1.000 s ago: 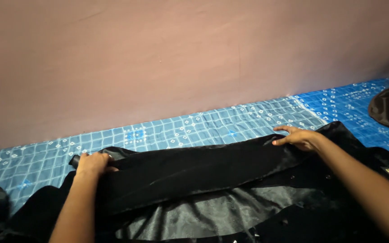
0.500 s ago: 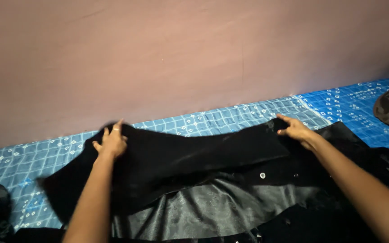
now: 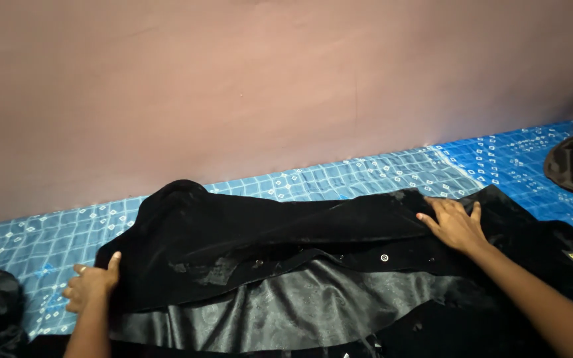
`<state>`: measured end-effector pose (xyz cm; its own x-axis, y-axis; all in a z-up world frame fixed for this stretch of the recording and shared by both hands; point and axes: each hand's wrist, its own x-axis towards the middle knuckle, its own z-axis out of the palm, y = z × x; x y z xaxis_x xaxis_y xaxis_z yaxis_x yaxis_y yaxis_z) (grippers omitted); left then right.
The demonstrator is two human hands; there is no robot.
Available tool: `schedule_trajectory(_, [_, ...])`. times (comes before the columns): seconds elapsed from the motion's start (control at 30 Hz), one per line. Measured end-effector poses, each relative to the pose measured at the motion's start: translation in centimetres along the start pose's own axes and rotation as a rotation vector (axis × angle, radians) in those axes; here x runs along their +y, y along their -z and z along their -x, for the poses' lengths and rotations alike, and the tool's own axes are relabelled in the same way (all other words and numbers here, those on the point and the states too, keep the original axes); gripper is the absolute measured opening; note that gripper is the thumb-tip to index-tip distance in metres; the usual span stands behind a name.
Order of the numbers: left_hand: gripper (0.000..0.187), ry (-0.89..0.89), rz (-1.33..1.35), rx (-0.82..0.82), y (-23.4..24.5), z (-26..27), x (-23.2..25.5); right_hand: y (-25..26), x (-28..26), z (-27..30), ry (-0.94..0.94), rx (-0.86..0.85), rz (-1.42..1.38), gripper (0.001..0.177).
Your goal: Laying out and smoothing a black velvet garment on a bed.
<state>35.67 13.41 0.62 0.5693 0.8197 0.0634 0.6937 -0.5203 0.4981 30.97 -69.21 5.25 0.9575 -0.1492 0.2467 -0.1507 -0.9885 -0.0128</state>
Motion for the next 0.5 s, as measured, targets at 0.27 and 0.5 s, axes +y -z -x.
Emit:
schedule_trajectory(0.27, [0.075,-0.408,-0.015,-0.192,3.7,4.1,4.4,-1.1,-0.1,0.0,-0.057,-0.136,0.044,0.072])
schedule_trajectory(0.5, [0.046,-0.968,0.281,-0.723,7.0,15.6,10.3,-1.1,-0.3,0.7,-0.045,-0.223,0.121,0.071])
